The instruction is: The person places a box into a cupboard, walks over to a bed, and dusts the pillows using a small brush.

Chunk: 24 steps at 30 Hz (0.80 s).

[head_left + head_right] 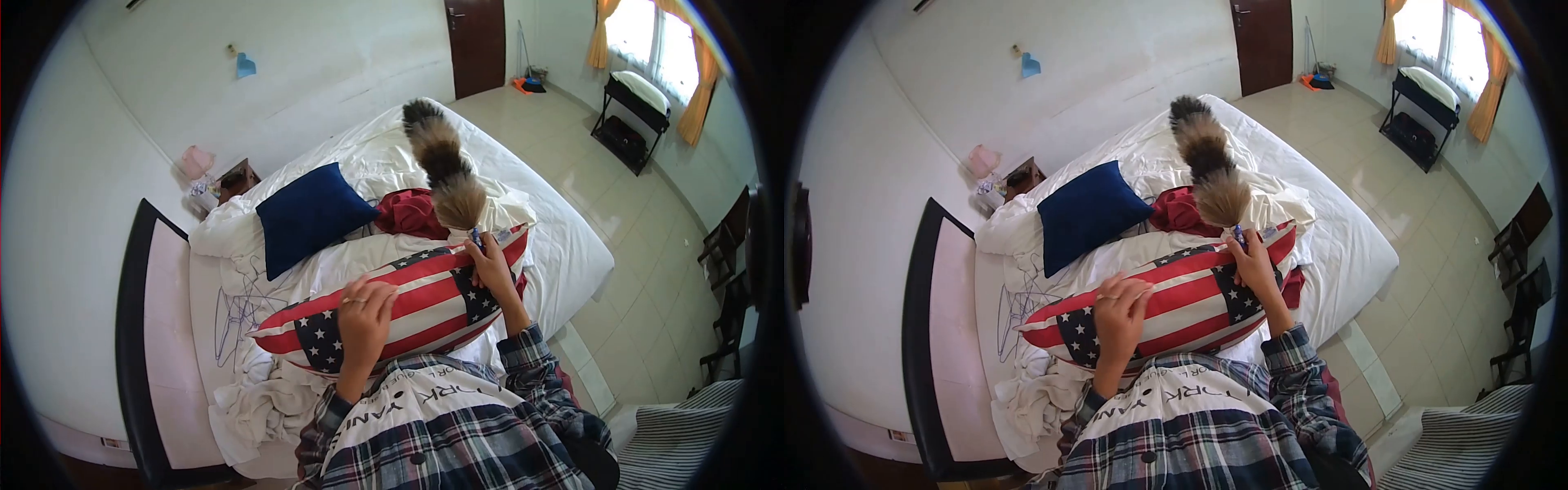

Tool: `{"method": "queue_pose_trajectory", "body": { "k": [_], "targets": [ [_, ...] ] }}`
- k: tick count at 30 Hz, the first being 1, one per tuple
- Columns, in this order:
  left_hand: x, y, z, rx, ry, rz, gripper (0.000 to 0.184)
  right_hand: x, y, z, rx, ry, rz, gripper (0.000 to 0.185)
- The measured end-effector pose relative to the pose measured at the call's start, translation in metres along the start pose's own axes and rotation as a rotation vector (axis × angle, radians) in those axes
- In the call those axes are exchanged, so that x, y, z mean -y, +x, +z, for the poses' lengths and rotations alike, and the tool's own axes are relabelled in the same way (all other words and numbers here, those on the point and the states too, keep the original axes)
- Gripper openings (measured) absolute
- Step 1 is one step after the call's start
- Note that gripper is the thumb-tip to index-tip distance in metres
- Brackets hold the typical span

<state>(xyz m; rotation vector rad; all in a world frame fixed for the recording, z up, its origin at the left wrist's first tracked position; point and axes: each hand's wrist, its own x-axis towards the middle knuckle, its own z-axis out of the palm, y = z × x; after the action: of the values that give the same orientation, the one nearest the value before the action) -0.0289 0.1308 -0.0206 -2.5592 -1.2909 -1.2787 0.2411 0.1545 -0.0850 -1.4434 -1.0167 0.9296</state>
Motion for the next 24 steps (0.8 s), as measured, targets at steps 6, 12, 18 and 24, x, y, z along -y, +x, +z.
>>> {"method": "queue_pose_trajectory", "body": {
  "k": [6, 12, 18, 24],
  "targets": [
    [0.005, -0.004, 0.036, 0.206, -0.07, -0.062, 0.014, -0.011, -0.009, -0.006, -0.008, 0.009, -0.021, 0.032],
    [-0.001, -0.002, 0.034, 0.197, 0.087, 0.033, 0.016, -0.007, -0.012, -0.005, -0.013, -0.018, -0.015, 0.032],
    [0.001, -0.002, 0.039, 0.172, 0.178, 0.109, 0.012, -0.01, -0.013, -0.002, -0.024, -0.065, -0.027, 0.031],
    [0.022, -0.007, 0.051, -0.116, -0.482, -0.409, 0.015, -0.007, -0.018, -0.002, -0.04, -0.066, -0.015, 0.031]
  ]
}}
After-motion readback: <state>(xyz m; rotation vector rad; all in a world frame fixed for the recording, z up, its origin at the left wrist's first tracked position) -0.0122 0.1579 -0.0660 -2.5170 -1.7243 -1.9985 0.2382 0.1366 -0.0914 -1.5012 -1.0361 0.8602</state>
